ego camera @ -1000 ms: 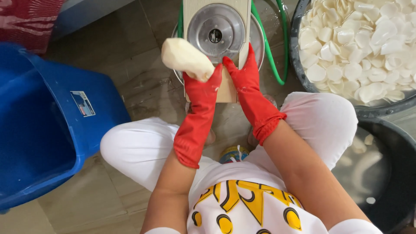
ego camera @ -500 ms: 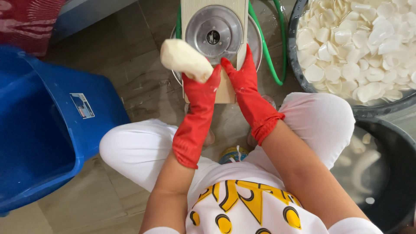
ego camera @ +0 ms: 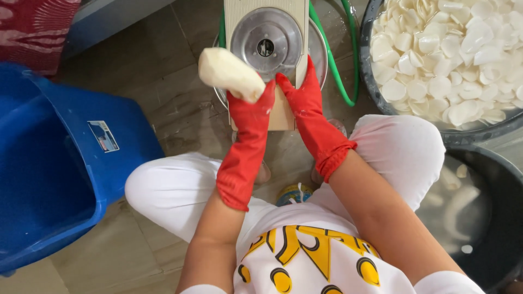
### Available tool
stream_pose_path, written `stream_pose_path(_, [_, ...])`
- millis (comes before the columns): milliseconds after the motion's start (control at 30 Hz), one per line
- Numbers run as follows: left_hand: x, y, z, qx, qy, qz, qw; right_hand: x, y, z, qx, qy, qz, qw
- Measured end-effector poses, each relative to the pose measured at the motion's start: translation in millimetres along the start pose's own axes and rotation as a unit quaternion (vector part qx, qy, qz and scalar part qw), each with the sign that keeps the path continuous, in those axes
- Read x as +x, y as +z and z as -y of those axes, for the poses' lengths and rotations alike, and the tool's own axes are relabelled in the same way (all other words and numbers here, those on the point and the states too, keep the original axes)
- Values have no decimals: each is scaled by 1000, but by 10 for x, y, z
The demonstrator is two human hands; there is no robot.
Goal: Slicing vegetables using an electric rotary slicer in a food processing facility.
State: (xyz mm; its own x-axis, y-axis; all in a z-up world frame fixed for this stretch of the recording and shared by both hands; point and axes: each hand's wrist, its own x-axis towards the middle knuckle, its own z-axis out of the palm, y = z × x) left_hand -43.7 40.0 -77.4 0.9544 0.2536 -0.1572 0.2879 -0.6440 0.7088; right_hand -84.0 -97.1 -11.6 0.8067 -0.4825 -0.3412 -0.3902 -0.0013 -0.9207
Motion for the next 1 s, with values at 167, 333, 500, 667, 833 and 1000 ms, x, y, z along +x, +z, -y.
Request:
stream_pose_path(167, [26, -139, -574, -77, 199, -157, 964, 12, 5, 19, 5, -1, -3, 1000])
stream_pose_path(333, [396, 43, -811, -203, 155, -150, 955, -32, -14, 56, -3, 11, 3, 1000])
stream_pose_path(500, [-73, -467, -20, -81, 322, 81, 940, 58, 41, 82, -53, 77, 1, 996])
stream_pose_path(667, [-21, 1, -19, -149, 265, -6, 953, 7, 21, 175, -49, 82, -6, 995])
stream_pose_path(833, [345, 33, -855, -224, 193, -124, 947, 30, 32, 100, -53, 80, -2, 995])
stream_pose_path(1000, [4, -87, -299, -276, 229, -71, 931, 68, 18, 55, -46, 74, -1, 996])
